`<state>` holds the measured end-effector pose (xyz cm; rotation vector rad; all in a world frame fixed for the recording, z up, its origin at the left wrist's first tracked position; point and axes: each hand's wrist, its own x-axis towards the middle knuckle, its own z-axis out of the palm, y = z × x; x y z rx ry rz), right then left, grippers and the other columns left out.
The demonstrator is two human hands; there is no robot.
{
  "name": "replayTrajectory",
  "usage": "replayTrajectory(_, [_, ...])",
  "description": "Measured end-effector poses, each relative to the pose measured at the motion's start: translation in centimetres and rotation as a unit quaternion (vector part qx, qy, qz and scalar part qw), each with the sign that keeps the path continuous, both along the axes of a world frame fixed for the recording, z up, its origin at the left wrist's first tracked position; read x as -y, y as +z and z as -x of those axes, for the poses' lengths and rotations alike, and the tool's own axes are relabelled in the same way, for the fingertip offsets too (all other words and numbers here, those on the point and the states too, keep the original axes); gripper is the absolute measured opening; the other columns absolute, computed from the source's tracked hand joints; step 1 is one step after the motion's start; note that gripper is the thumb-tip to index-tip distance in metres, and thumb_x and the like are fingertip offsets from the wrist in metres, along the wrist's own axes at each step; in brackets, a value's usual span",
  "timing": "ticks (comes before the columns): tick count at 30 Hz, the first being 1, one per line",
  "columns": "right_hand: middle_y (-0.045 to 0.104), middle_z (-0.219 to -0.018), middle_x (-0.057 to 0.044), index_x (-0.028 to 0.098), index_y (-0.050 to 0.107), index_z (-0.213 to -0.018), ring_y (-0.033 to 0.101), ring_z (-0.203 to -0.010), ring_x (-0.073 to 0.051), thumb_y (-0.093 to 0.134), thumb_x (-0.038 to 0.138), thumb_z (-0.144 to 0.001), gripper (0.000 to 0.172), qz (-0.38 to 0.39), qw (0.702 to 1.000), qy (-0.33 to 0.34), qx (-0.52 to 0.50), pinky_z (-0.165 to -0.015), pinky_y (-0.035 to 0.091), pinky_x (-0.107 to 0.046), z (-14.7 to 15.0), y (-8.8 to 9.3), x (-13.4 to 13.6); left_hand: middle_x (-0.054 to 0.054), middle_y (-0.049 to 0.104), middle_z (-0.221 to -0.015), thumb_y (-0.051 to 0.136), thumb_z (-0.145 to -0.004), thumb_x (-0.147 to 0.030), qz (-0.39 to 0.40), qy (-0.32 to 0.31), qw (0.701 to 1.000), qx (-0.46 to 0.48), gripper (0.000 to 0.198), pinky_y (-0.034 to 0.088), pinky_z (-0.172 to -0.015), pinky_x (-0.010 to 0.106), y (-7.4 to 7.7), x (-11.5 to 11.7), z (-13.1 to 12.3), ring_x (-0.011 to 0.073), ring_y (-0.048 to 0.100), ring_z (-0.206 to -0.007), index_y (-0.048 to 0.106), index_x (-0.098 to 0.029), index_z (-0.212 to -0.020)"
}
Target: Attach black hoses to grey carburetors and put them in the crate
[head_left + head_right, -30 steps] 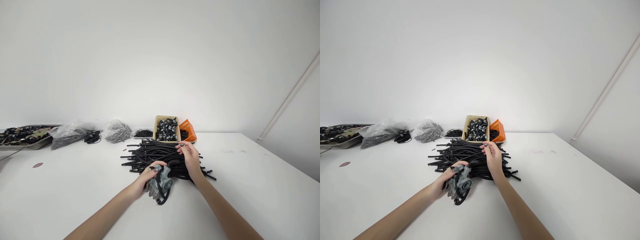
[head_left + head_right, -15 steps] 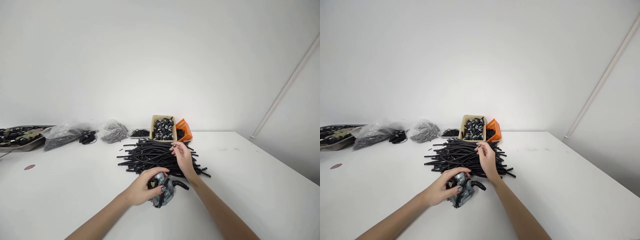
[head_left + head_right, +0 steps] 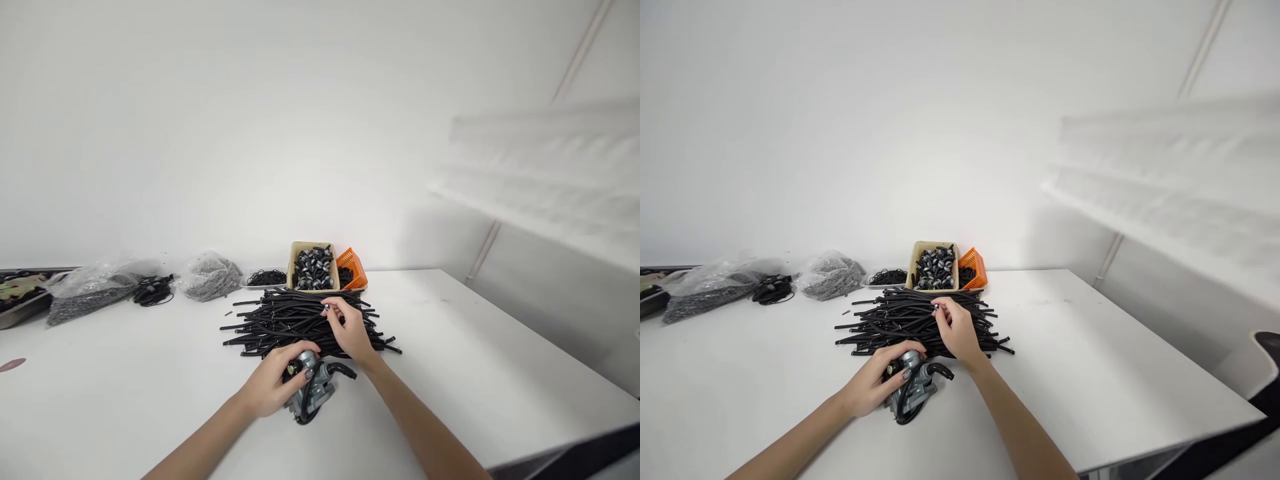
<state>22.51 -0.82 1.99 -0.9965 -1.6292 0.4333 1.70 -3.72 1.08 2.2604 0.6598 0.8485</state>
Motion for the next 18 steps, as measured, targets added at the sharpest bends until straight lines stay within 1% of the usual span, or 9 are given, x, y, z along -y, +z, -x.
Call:
replayTrajectory(3, [0.069, -0.079, -0.005, 0.019, 0.064, -0.100, 0.063, -0.071, -0.017, 0.050, 0.030, -0.090, 0.021, 0.044, 0.998, 0.006, -0.049, -0.070, 0.051, -0.030, -0.1, 1.1, 1.9, 0.008, 0.068, -0.109, 0.047, -0.094, -0.036, -0.012, -0.006, 1.000, 0.019, 0.029, 0.044, -0.087, 0.028, -0.2, -0.1, 0.2, 0.0238, 0.063, -0.097, 0.059, -0.021, -0.116])
replayTrajectory(5, [0.068, -0.078, -0.005, 0.019, 0.064, -0.099, 0.062, -0.069, -0.017, 0.054, 0.035, -0.089, 0.021, 0.069, 0.992, -0.016, -0.100, -0.068, 0.052, -0.030, -0.1, 1.2, 3.9, 0.008, 0.068, -0.110, 0.047, -0.094, -0.035, -0.026, -0.001, 0.999, 0.029, 0.029, 0.044, -0.088, 0.028, -0.4, 0.0, 0.3, 0.0241, 0.062, -0.099, 0.059, -0.021, -0.116])
replayTrajectory(6, [0.068, -0.079, -0.005, 0.019, 0.064, -0.099, 0.061, -0.068, -0.017, 0.055, 0.038, -0.088, 0.023, 0.075, 0.989, -0.033, -0.125, -0.068, 0.052, -0.030, -0.1, 0.9, 5.1, 0.008, 0.068, -0.111, 0.048, -0.094, -0.035, -0.031, 0.002, 0.999, 0.033, 0.028, 0.043, -0.089, 0.028, -0.5, 0.0, 0.3, 0.0243, 0.062, -0.100, 0.059, -0.021, -0.116])
replayTrajectory(8, [0.068, -0.081, -0.006, 0.020, 0.064, -0.099, 0.061, -0.070, -0.019, 0.055, 0.045, -0.089, 0.028, 0.083, 0.982, -0.060, -0.158, -0.068, 0.053, -0.031, 0.1, -0.3, 7.5, 0.008, 0.068, -0.112, 0.048, -0.094, -0.034, -0.037, 0.007, 0.998, 0.042, 0.028, 0.043, -0.090, 0.028, -0.8, 0.0, 0.3, 0.0247, 0.062, -0.101, 0.060, -0.022, -0.116])
replayTrajectory(10, [0.068, -0.085, -0.008, 0.021, 0.065, -0.100, 0.062, -0.073, -0.020, 0.055, 0.051, -0.089, 0.034, 0.105, 0.976, -0.075, -0.174, -0.068, 0.053, -0.032, 0.3, -1.9, 9.7, 0.009, 0.068, -0.111, 0.048, -0.093, -0.033, -0.037, 0.012, 0.998, 0.055, 0.027, 0.043, -0.090, 0.028, -0.9, 0.1, 0.2, 0.0246, 0.062, -0.101, 0.060, -0.022, -0.115])
replayTrajectory(13, [0.070, -0.099, -0.011, 0.022, 0.066, -0.107, 0.064, -0.080, -0.023, 0.053, 0.058, -0.088, 0.043, 0.142, 0.963, -0.080, -0.215, -0.071, 0.054, -0.035, 1.0, -4.4, 12.1, 0.009, 0.068, -0.105, 0.048, -0.094, -0.036, -0.023, 0.023, 0.995, 0.090, 0.027, 0.044, -0.087, 0.029, -1.0, 0.2, 0.0, 0.0241, 0.061, -0.096, 0.061, -0.020, -0.111])
replayTrajectory(15, [0.070, -0.109, -0.013, 0.023, 0.065, -0.114, 0.066, -0.088, -0.026, 0.052, 0.061, -0.087, 0.048, 0.158, 0.951, -0.053, -0.259, -0.079, 0.054, -0.040, 1.7, -5.8, 13.0, 0.009, 0.068, -0.102, 0.047, -0.094, -0.040, -0.002, 0.034, 0.991, 0.128, 0.030, 0.043, -0.085, 0.030, -1.0, 0.2, -0.2, 0.0238, 0.061, -0.093, 0.062, -0.019, -0.110])
replayTrajectory(18, [0.066, -0.124, -0.014, 0.025, 0.063, -0.123, 0.066, -0.100, -0.030, 0.054, 0.063, -0.085, 0.055, 0.163, 0.941, 0.014, -0.298, -0.090, 0.052, -0.047, 3.2, -6.9, 13.7, 0.008, 0.066, -0.101, 0.046, -0.093, -0.047, 0.044, 0.063, 0.978, 0.195, 0.036, 0.043, -0.084, 0.030, -1.0, 0.2, -0.4, 0.0235, 0.059, -0.093, 0.063, -0.018, -0.107])
